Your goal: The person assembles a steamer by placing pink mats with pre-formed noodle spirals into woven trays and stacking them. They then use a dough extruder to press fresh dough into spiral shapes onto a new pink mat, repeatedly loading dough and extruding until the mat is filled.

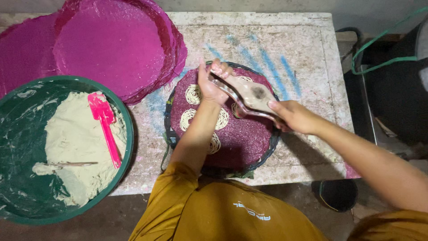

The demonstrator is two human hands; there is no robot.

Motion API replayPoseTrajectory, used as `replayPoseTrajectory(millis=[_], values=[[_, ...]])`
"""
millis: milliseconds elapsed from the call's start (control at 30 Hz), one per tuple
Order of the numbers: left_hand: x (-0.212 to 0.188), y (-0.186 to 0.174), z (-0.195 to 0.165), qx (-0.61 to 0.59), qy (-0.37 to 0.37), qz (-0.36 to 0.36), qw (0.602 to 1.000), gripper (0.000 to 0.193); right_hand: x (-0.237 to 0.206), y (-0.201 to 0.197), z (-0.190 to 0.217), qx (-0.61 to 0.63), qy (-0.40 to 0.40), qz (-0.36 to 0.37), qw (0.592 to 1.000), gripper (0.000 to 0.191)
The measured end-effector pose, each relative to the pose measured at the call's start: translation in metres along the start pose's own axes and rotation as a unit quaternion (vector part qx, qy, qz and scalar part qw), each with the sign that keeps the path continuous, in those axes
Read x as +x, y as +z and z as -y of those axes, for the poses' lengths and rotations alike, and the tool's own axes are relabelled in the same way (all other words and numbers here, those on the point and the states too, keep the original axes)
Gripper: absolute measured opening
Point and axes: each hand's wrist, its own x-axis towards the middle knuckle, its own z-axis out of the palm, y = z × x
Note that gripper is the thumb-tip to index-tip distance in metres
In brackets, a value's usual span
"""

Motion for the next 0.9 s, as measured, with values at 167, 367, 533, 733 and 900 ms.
replayPoseTrajectory(millis=[167, 367, 533, 733, 900], values=[[0.019, 0.016, 0.017, -0.048, 0.024, 0.04, 0.998, 0.059, -0.009, -0.031, 0.015, -0.085, -0.009, -0.046, 0.995, 0.067], [0.019, 0.027, -0.004, -0.003, 0.024, 0.031, 0.999, 0.052, -0.009, -0.014, 0.023, -0.011, -0.035, -0.041, 0.998, 0.066], [0.008, 0.03, 0.022, -0.023, 0.027, -0.017, 0.999, 0.048, -0.019, -0.035, 0.016, -0.06, 0.031, -0.037, 0.997, 0.07], [0.031, 0.05, 0.018, -0.038, -0.012, 0.017, 0.999, 0.053, -0.014, -0.043, 0.01, -0.046, -0.044, -0.093, 0.994, 0.064], [0.012, 0.033, 0.016, 0.296, -0.164, -0.132, 0.932, 0.054, -0.014, -0.043, -0.002, -0.007, -0.083, -0.076, 0.994, 0.056]])
